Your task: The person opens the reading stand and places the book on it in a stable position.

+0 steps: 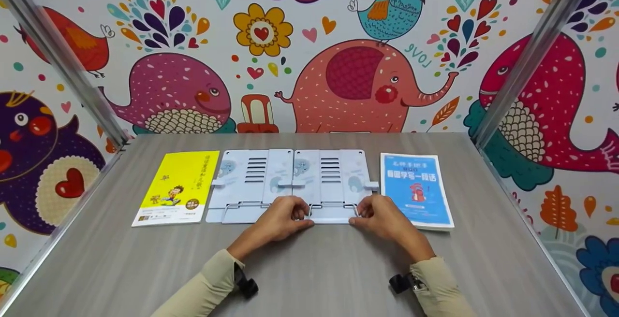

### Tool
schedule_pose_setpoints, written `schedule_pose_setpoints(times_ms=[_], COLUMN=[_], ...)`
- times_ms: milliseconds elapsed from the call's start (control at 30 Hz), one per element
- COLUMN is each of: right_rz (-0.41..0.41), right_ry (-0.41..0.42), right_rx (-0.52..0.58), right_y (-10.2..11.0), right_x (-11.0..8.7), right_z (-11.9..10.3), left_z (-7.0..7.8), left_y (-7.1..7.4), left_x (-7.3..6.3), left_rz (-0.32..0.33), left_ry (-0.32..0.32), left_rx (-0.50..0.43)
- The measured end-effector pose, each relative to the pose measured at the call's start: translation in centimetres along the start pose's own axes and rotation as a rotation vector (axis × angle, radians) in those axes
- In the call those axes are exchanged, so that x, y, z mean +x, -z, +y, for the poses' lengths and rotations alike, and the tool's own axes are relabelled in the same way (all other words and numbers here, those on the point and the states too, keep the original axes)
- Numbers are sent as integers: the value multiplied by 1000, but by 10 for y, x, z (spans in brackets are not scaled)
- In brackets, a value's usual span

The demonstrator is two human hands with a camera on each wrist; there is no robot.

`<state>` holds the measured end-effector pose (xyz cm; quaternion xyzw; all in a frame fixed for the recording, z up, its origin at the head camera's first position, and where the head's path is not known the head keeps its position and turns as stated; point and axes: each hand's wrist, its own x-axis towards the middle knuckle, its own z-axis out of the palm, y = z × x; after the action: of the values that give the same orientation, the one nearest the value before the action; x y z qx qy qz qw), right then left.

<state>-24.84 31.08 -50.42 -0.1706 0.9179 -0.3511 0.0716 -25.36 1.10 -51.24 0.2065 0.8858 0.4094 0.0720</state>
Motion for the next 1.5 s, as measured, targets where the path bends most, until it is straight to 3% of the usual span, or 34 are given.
schedule_pose_setpoints(times_ms=[333,667,900,1300,1500], right_rz=[-13,-1,37,25,0], right_ry=[124,85,50,96,101], right_rx=[-3,-17,-52,-83,-74], right_y=[-3,-3,-5,3,3], right_x=[-1,-2,0,0,-1], right_z=[1,0,-2,-2,-1], left_z=[-5,-6,-5,-2,-3], left_y=[-3,-4,-5,-7,-7], left_x=[-3,-4,-5,-4,-4], left_rz=[-13,-12,23,43,13], left_ry=[-99,-93,-133,-166,-154], left_rx=[46,2,29,9,-12])
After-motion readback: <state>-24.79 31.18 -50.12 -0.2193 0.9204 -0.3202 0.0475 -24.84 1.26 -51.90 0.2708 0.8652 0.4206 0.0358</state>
